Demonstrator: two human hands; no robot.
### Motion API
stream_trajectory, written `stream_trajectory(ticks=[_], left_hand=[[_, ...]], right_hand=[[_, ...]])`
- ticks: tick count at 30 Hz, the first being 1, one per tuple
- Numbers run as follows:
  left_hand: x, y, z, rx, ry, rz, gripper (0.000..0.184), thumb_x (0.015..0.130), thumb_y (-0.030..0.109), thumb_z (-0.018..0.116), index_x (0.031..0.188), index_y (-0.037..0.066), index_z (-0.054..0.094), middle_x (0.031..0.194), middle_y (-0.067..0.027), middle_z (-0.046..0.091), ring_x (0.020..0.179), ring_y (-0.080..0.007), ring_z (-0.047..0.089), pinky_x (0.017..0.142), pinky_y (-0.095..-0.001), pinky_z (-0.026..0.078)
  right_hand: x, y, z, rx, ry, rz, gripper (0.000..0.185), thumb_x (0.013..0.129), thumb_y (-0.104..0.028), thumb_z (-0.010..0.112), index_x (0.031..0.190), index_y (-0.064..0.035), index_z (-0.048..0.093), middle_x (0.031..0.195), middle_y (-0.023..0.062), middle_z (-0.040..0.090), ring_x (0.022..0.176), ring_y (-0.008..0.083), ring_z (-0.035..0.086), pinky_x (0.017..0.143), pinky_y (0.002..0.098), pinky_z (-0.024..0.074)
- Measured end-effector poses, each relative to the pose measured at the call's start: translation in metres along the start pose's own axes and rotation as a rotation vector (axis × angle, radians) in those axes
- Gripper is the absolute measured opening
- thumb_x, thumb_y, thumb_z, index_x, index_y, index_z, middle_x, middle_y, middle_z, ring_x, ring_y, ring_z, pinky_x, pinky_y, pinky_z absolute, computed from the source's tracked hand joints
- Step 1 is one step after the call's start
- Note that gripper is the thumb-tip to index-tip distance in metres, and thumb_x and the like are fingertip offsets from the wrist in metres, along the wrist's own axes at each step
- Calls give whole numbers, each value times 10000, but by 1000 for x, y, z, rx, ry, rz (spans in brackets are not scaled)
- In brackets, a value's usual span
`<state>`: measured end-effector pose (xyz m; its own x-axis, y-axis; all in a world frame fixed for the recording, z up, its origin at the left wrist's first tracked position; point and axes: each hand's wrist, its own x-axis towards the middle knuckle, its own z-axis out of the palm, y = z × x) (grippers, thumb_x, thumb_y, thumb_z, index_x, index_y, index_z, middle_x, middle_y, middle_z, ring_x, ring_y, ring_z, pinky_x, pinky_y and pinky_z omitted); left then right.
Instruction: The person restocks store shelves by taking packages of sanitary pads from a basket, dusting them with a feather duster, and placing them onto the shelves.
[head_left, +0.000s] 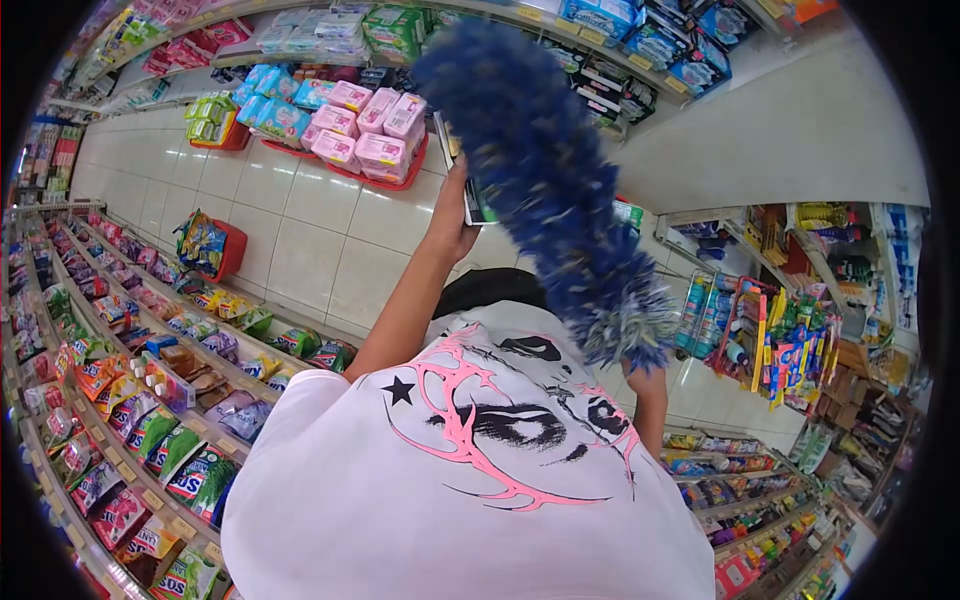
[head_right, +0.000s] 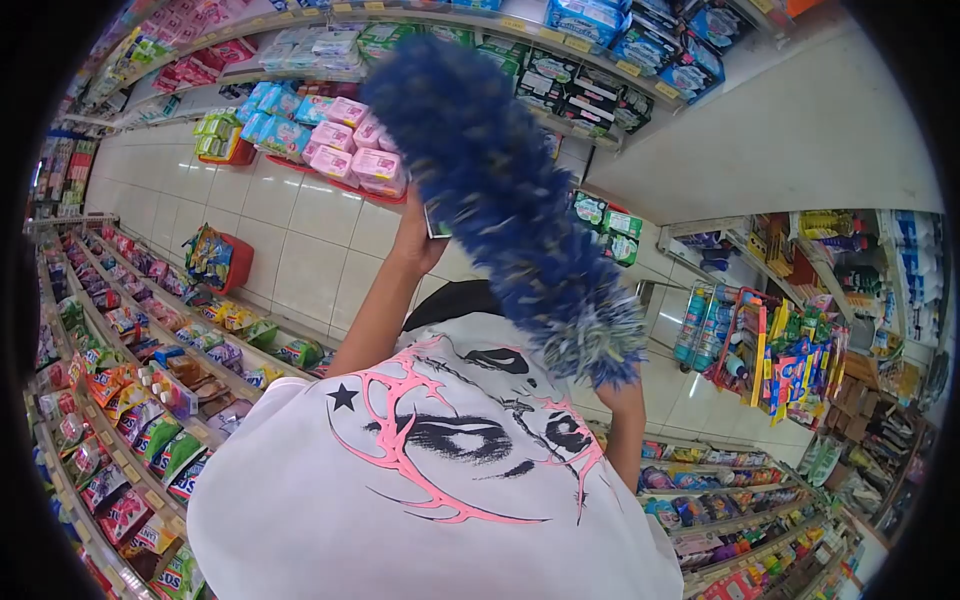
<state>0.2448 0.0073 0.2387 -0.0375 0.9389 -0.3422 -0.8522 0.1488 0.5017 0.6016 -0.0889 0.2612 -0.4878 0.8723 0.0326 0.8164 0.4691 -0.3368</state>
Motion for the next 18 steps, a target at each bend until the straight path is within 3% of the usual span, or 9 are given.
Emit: stream_trajectory(ticks=[1,3,4,7,8,9,11,16,18], left_hand=[[-1,2,0,43,107,-4,503,906,463,505,1246,98,443,1153,-54,570,1063,-175,564,921,-331,460],[-10,7,6,-11,30,27,568,897,500,493,1287,95,415,1206,-72,547,1097,-193,551,946,-360,445],[-10,7,2,-24,11,27,619,896,536,459,1323,93,386,1263,-88,516,1136,-213,531,968,-385,429],[-16,11,-2,-60,-63,12,641,896,564,424,1337,101,373,1285,-93,503,1153,-221,520,977,-394,424],[-18,13,-2,-51,-100,0,673,888,589,412,1348,100,361,1299,-97,493,1161,-231,515,981,-401,422],[-18,12,-1,-50,-104,-4,673,888,589,412,1348,100,361,1299,-97,493,1161,-231,515,981,-401,422],[-20,10,-1,-24,-127,-45,723,875,629,390,1357,91,348,1313,-108,481,1177,-242,504,987,-403,419],[-20,-12,1,85,-292,-282,813,852,679,354,1389,72,292,1342,-136,448,1215,-244,471,1000,-386,409],[-16,-26,1,381,-195,-73,755,885,599,420,1387,49,294,1214,-126,512,1083,-199,528,935,-318,417]], right_hand=[[0,3,-1,1,-5,-6,321,755,-189,562,1030,-30,614,1064,131,631,1038,315,551,966,407,365],[2,7,-6,256,-145,428,326,751,-195,562,1030,-33,614,1090,147,618,1074,320,533,972,388,363],[-2,16,8,330,-32,479,263,774,-207,565,962,-28,609,916,136,647,879,280,608,813,379,453],[5,20,13,267,-58,480,180,790,-190,586,871,-29,588,677,75,601,599,206,575,570,338,453],[9,18,26,573,154,462,174,829,-210,616,781,-57,549,532,-8,476,419,94,418,385,267,308],[26,-1,16,571,158,466,174,829,-210,616,781,-57,549,532,-8,476,419,94,418,385,267,308],[68,-54,-21,1213,62,1071,217,861,-262,625,769,-88,533,535,-46,423,393,51,348,346,220,222],[114,-87,-28,1553,18,917,240,865,-300,637,811,-102,513,543,-69,373,366,32,282,325,202,181],[125,-95,-28,1598,24,949,223,849,-272,660,836,-96,524,560,-60,399,364,32,292,319,200,187]])
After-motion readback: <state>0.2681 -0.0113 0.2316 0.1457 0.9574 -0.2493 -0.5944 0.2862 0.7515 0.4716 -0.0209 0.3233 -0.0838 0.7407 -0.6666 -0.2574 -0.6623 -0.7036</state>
